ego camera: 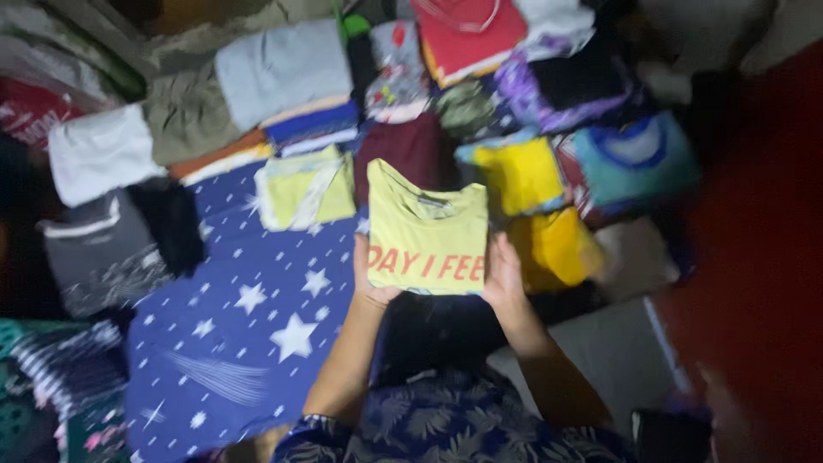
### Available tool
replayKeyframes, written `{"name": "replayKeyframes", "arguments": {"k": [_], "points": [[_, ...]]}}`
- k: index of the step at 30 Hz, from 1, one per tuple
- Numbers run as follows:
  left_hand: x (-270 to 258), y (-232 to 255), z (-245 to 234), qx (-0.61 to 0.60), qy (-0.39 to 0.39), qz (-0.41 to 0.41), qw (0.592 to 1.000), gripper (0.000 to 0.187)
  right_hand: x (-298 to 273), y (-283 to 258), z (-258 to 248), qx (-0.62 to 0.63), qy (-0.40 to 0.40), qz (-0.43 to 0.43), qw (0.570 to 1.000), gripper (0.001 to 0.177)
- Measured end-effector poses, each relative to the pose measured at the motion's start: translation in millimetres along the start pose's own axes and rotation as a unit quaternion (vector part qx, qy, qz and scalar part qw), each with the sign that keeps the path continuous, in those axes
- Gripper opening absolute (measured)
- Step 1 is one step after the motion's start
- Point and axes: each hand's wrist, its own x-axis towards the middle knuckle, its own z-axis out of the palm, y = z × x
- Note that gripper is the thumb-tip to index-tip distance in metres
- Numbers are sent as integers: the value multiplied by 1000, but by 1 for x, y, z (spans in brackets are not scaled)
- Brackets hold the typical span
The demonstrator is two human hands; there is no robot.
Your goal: The person folds a yellow shirt, a pink garment, a black shirt, and a leopard-print garment, placing each onto a bed with a blue starry sheet.
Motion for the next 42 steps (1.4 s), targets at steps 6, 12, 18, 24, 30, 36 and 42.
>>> {"name": "replayKeyframes", "arguments": {"k": [6,12,18,24,30,36,42], "points": [[124,-52,-12,36,57,-52,996,66,44,-129,-23,-17,82,64,994,68],[233,-66,11,113,130,-82,982,58,111,-228,21,-250,60,52,965,75],[360,-75,39,260,71,-72,960,63,220,-344,-17,-366,110,54,922,75],[542,-58,26,421,89,-11,903,62,379,-445,-90,-647,76,-44,757,60],[699,-54,-41,399,58,96,910,67,499,-504,-136,-720,116,-124,673,60],[748,-68,-184,506,185,184,822,69,531,-498,-237,-801,184,-68,566,53],[724,-72,-125,702,177,268,636,75,541,-482,-266,-826,205,-142,506,48]]}}
